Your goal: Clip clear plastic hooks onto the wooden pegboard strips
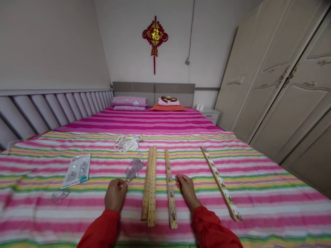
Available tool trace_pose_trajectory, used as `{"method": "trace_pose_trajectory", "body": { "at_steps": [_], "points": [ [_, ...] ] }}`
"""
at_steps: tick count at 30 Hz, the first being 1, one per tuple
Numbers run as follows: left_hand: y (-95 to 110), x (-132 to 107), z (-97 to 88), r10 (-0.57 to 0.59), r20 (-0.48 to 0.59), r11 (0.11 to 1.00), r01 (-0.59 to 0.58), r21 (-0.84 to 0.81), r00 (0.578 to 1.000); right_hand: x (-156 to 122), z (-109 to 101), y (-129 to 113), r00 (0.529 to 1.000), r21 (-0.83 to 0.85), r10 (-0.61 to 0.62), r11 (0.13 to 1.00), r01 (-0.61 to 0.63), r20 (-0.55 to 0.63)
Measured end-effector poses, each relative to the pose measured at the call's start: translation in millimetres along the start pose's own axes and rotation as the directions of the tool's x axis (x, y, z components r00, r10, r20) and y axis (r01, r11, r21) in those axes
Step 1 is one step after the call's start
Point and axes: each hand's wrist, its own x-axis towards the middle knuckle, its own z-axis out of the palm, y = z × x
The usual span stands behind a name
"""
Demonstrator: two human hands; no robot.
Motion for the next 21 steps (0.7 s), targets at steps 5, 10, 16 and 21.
{"method": "trace_pose_trajectory", "body": {
  "at_steps": [5,10,16,21],
  "points": [
    [-3.5,8.9,-16.7,-0.224,-0.040,0.945,0.207,-0.252,0.974,0.2,0.2,-2.3,0.999,0.054,0.031,0.998,-0.031,-0.007],
    [18.4,8.1,-32.7,-0.438,0.171,0.563,0.418,-0.713,0.883,-0.3,-0.6,-7.0,0.998,0.101,0.055,0.994,-0.052,-0.025],
    [59.7,-7.2,-34.2,-0.377,0.571,0.003,0.618,-0.786,0.729,-13.9,10.3,-24.3,0.998,0.020,0.037,0.999,-0.036,-0.047],
    [96.0,-23.0,-28.9,-0.216,0.553,0.155,0.587,-0.795,0.805,-37.6,37.7,-63.8,0.992,-0.071,-0.062,0.995,0.069,0.107]
  ]
}}
